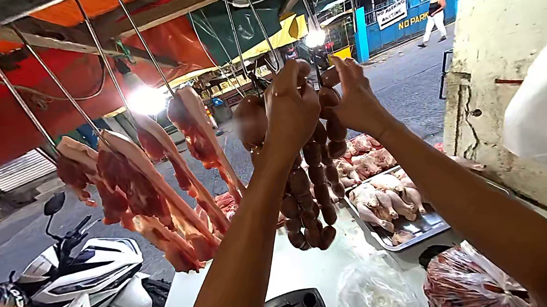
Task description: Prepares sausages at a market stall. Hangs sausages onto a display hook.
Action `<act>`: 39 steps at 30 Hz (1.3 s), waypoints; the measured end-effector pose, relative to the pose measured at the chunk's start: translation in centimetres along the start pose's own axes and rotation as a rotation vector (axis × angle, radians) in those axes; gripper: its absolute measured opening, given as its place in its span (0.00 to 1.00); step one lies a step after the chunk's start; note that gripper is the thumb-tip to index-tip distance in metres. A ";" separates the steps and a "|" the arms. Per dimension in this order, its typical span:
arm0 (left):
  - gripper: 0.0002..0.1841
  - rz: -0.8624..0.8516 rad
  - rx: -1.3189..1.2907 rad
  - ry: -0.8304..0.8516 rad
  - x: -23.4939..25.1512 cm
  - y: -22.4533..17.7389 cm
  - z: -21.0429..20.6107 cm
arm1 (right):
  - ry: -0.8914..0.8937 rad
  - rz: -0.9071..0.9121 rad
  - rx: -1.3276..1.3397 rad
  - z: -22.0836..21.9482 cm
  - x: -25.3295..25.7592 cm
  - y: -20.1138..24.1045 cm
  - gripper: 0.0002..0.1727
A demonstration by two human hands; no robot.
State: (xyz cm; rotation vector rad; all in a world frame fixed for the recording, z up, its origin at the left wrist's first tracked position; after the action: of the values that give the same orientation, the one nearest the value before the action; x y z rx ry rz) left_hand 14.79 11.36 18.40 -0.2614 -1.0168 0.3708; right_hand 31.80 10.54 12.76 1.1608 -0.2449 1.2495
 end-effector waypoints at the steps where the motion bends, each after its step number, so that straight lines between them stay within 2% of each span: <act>1: 0.15 0.059 -0.030 0.045 0.6 0.2 -0.6 | 0.046 -0.006 -0.002 -0.3 0.2 0.1 0.66; 2: 0.16 0.102 -0.044 0.080 1.0 0.5 -1.2 | 0.053 -0.010 0.010 -0.5 0.2 0.2 0.66; 6: 0.21 0.203 -0.064 0.124 1.5 1.9 -3.1 | -0.035 -0.034 0.039 0.2 -0.5 0.0 0.46; 8: 0.21 0.252 -0.083 0.131 1.3 2.7 -3.8 | -0.009 -0.077 0.046 0.6 -0.7 -0.8 0.42; 11: 0.20 0.266 -0.104 0.133 1.5 3.2 -4.8 | 0.024 -0.085 0.071 1.0 -1.6 -1.6 0.27; 12: 0.20 0.265 -0.113 0.124 1.8 3.2 -5.1 | 0.048 -0.062 0.099 1.5 -1.4 -1.3 0.24; 15: 0.21 0.263 -0.168 0.063 3.4 3.5 -6.2 | 0.119 0.051 0.174 2.2 -0.4 -1.6 0.23; 18: 0.21 0.299 -0.345 -0.015 5.3 3.7 -6.7 | 0.206 0.191 0.270 3.3 0.5 -2.3 0.26; 20: 0.19 0.296 -0.436 0.030 6.2 3.3 -6.8 | 0.238 0.208 0.326 4.1 0.8 -2.8 0.27; 23: 0.11 0.230 -0.450 0.107 7.0 2.5 -6.9 | 0.284 0.178 0.449 4.7 0.9 -3.8 0.25; 25: 0.08 0.209 -0.403 0.104 7.5 2.0 -6.9 | 0.307 0.134 0.498 4.9 0.7 -3.4 0.17; 28: 0.09 0.179 -0.271 0.117 8.1 2.1 -7.0 | 0.235 0.096 0.365 5.4 1.8 -1.9 0.09; 32: 0.13 0.172 -0.292 0.256 8.1 1.2 -6.6 | 0.161 0.118 0.159 6.7 2.7 -0.3 0.06; 35: 0.14 0.182 -0.326 0.341 7.9 1.1 -5.4 | 0.260 0.104 0.161 7.0 2.4 0.4 0.07; 39: 0.19 0.199 -0.302 0.430 7.3 1.1 -4.6 | 0.357 -0.073 0.320 6.1 1.4 -0.4 0.15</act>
State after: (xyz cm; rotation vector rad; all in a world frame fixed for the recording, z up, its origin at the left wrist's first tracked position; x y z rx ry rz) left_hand 21.99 15.24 21.33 -0.6883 -0.6192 0.3209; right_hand 35.20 6.67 16.34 1.1780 0.2699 1.4380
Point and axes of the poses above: each hand's wrist, its own x-axis towards the middle knuckle, its own z-axis out of the back of the hand, y = z × x, the point moved 4 cm from there along x, towards the middle knuckle, and after that the axes turned 2 degrees about -x, right-handed, at the moved point
